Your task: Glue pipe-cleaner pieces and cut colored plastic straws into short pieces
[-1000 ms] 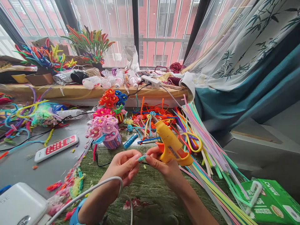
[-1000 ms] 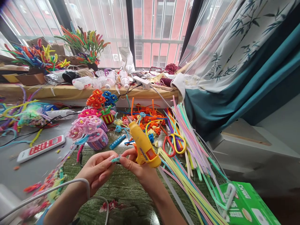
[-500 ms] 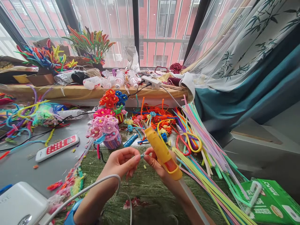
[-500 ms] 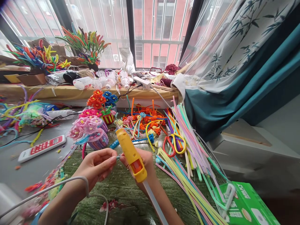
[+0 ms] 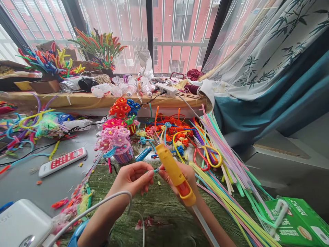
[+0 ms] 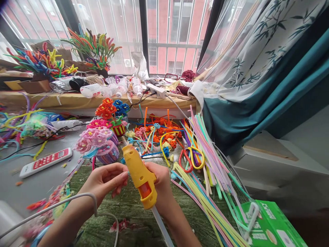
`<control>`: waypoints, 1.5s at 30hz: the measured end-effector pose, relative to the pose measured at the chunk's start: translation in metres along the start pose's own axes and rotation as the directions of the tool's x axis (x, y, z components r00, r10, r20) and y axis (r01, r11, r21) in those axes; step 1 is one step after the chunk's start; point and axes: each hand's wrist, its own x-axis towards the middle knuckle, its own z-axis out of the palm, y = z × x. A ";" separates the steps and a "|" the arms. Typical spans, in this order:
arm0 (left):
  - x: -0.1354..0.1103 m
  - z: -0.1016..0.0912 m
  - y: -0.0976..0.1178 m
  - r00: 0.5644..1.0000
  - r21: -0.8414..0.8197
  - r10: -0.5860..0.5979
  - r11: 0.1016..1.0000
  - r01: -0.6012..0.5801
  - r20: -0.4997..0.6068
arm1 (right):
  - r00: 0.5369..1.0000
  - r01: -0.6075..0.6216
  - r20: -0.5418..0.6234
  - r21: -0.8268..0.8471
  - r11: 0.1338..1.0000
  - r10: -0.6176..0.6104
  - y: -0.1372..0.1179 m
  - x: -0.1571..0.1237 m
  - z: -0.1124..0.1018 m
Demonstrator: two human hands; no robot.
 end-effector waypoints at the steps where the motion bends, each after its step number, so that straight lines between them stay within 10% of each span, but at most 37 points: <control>1: 0.000 0.001 0.000 1.000 0.014 0.007 1.000 -0.007 -0.012 | 1.000 0.000 0.000 0.006 1.000 0.000 0.000 0.000 0.000; 21: 0.010 -0.001 -0.032 0.957 0.258 0.271 0.937 -0.237 -0.106 | 0.995 0.016 -0.100 -0.112 0.994 -0.027 -0.004 -0.004 0.009; 34: 0.005 0.000 -0.014 0.970 0.083 0.218 0.974 -0.210 -0.107 | 0.982 -0.053 -0.187 -0.062 0.997 0.040 0.000 -0.001 0.001; 38: 0.002 0.002 -0.021 0.906 0.330 0.409 0.875 -0.355 -0.111 | 0.988 -0.006 -0.155 -0.147 0.989 -0.017 -0.004 -0.002 0.002; 45: -0.006 0.009 -0.020 0.667 0.700 0.745 0.486 -0.523 -0.018 | 0.985 0.007 -0.167 -0.211 0.977 -0.043 -0.001 -0.004 0.009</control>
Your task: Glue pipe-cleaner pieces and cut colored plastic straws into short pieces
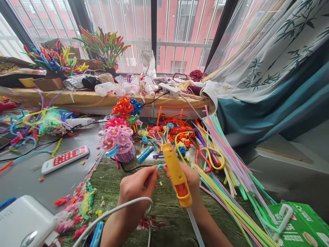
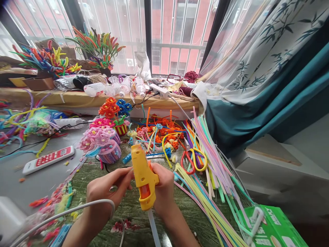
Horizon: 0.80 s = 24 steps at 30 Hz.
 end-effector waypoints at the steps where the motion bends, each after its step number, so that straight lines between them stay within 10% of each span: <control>1: -0.001 0.001 0.000 0.998 0.030 0.056 0.998 -0.055 -0.015 | 1.000 0.012 -0.009 -0.002 1.000 -0.012 0.000 -0.001 0.001; 8: -0.003 0.006 0.000 0.979 0.038 0.204 0.978 -0.203 -0.020 | 0.992 0.107 -0.066 -0.006 0.994 -0.107 0.002 -0.003 0.005; 15: -0.002 0.001 0.001 0.989 -0.272 -0.146 0.951 0.148 0.028 | 0.998 -0.048 -0.022 0.179 0.983 0.052 0.003 -0.005 0.002; 24: 0.005 0.000 0.001 0.929 -0.588 -0.314 0.721 0.367 0.195 | 0.916 -0.389 0.177 0.608 0.692 0.360 0.005 0.004 0.000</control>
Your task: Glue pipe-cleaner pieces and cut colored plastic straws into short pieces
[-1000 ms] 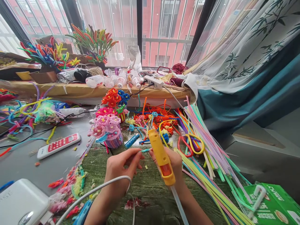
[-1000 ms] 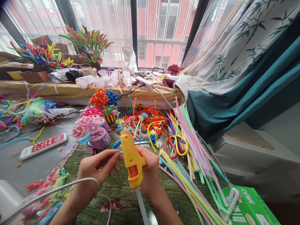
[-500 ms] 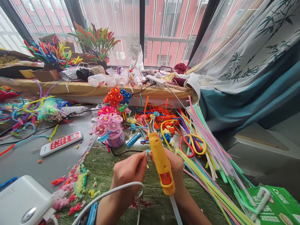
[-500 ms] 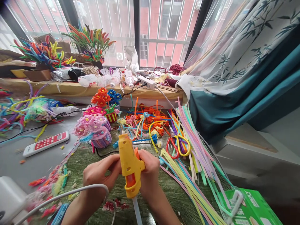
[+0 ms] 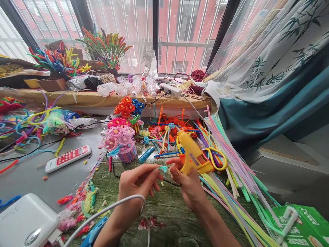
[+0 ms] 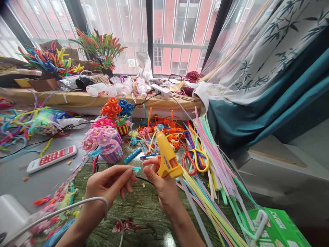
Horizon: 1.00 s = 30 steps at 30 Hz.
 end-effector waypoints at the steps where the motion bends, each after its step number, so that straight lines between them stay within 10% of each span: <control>1: 0.000 0.000 0.000 1.000 -0.007 0.005 1.000 -0.005 0.008 | 0.999 -0.040 0.027 0.016 0.999 0.039 0.000 0.000 0.000; 24: 0.002 0.000 -0.008 0.994 0.132 0.105 0.985 -0.107 0.024 | 0.981 0.090 0.188 -0.250 0.964 -0.043 -0.004 -0.002 0.000; 30: 0.007 -0.012 -0.001 0.900 0.523 0.404 0.737 -0.428 0.167 | 0.980 0.104 0.190 -0.280 0.954 -0.051 -0.009 -0.001 0.001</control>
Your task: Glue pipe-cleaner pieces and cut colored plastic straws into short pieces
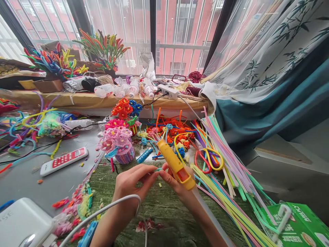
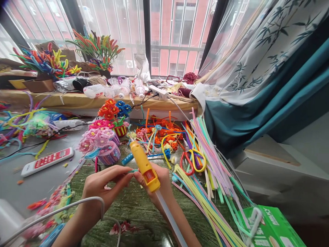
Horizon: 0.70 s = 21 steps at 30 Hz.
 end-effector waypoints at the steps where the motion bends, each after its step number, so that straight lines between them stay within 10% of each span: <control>1: 0.000 -0.002 -0.002 0.999 0.038 0.040 0.998 -0.041 0.015 | 1.000 -0.003 0.005 -0.002 1.000 0.003 -0.001 0.000 0.000; 8: -0.002 -0.005 -0.010 0.966 0.149 0.199 0.963 -0.224 0.165 | 1.000 -0.022 0.018 0.005 1.000 0.022 0.000 -0.002 -0.001; 21: 0.002 -0.003 -0.004 0.994 0.015 0.106 0.994 -0.105 -0.012 | 0.998 -0.057 0.042 0.041 0.998 0.055 -0.006 0.001 -0.003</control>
